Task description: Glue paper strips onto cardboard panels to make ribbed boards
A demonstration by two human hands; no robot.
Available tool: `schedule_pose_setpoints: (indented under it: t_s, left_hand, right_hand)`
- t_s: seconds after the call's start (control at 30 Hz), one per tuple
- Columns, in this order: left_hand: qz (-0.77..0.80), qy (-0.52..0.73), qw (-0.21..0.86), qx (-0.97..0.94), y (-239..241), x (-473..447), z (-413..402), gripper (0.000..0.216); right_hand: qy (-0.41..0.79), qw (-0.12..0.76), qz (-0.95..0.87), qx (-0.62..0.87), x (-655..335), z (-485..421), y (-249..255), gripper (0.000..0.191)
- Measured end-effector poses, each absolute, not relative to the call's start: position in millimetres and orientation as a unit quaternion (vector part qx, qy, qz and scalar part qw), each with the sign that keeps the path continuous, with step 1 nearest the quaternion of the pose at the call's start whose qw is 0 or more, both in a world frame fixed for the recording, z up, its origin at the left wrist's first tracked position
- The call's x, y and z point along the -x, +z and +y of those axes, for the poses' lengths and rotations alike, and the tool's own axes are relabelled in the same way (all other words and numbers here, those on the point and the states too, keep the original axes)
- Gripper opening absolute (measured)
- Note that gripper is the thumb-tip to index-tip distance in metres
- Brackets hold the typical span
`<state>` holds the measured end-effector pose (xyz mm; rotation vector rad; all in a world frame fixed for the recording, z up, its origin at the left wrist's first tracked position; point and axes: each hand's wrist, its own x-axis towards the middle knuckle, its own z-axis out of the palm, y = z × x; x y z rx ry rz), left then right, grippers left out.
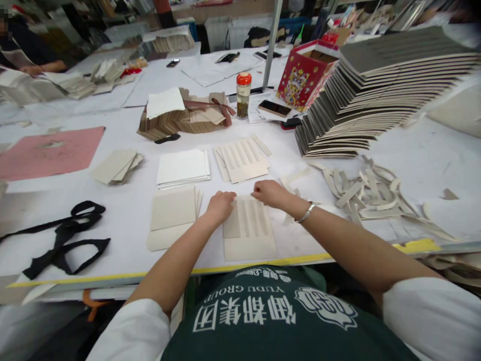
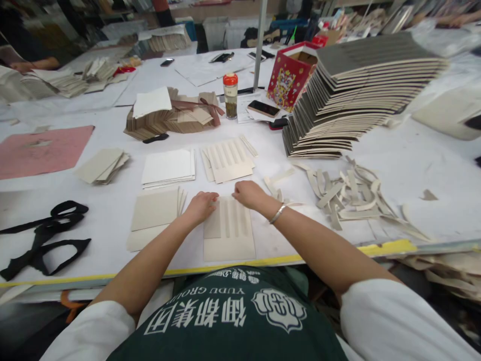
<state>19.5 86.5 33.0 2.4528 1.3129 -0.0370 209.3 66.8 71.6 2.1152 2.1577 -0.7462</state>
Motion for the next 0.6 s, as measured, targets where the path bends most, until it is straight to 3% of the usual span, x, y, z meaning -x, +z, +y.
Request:
schedule_pose_setpoints:
  t_s: [0.13, 0.37, 0.6]
  left_hand:
    - [0.457, -0.074, 0.200, -0.864, 40, -30, 105, 0.042]
    - [0.418, -0.144, 0.229, -0.867, 49, -45, 133, 0.046]
    - [0.423, 0.009, 0.126, -0.897, 14, -14, 72, 0.025]
  right_hand:
    - [-0.392, 0.023, 0.659, -0.642, -162, 81, 43, 0.027]
    - [-0.442, 0.055, 0.593, -0.671, -156, 91, 34, 0.023]
    - [-0.450, 0.020, 0.592, -0.668, -153, 84, 28, 0.022]
